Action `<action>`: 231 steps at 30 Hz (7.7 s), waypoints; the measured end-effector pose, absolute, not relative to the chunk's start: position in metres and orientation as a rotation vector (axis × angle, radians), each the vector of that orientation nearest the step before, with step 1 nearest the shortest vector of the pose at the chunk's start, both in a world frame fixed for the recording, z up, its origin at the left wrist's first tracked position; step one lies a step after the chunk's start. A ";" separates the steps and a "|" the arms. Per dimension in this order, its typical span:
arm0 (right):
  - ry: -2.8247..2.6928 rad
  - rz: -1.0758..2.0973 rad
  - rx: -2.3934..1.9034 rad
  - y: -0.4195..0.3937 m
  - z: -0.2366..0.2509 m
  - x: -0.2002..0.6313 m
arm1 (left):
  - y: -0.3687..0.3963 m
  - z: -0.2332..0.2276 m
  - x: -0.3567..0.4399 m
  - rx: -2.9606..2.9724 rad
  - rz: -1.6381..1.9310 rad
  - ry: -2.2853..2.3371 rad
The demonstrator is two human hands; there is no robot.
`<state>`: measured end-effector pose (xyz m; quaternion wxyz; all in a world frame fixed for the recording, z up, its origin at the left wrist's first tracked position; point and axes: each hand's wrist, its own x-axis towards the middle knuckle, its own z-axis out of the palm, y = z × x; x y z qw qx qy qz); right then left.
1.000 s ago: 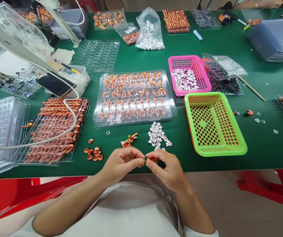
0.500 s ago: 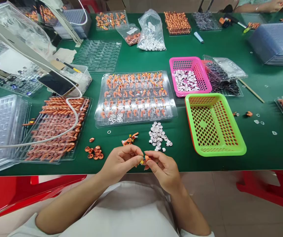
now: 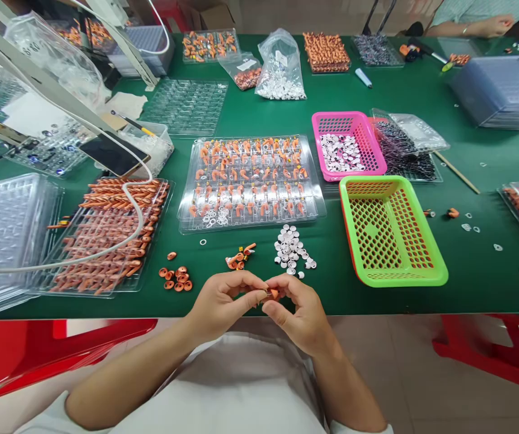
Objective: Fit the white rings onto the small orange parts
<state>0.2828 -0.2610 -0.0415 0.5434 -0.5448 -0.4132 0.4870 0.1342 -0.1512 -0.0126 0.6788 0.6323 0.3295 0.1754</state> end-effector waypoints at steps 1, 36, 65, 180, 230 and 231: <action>-0.994 1.143 -1.325 -0.260 -0.041 0.283 | -0.152 -0.013 0.134 1.454 0.404 0.738; -1.292 0.996 -1.298 -0.255 -0.053 0.293 | -0.095 -0.004 0.014 2.345 0.020 1.457; -1.280 1.014 -1.374 -0.258 -0.050 0.298 | -0.099 -0.007 0.004 2.051 0.103 1.381; -1.315 1.022 -1.791 -0.234 -0.019 0.295 | -0.135 -0.033 0.134 2.222 0.632 0.378; -1.243 1.059 -1.645 -0.236 -0.023 0.291 | -0.141 -0.031 0.130 1.923 0.490 0.680; -1.242 1.065 -1.644 -0.237 -0.024 0.290 | -0.141 -0.031 0.130 1.936 0.495 0.656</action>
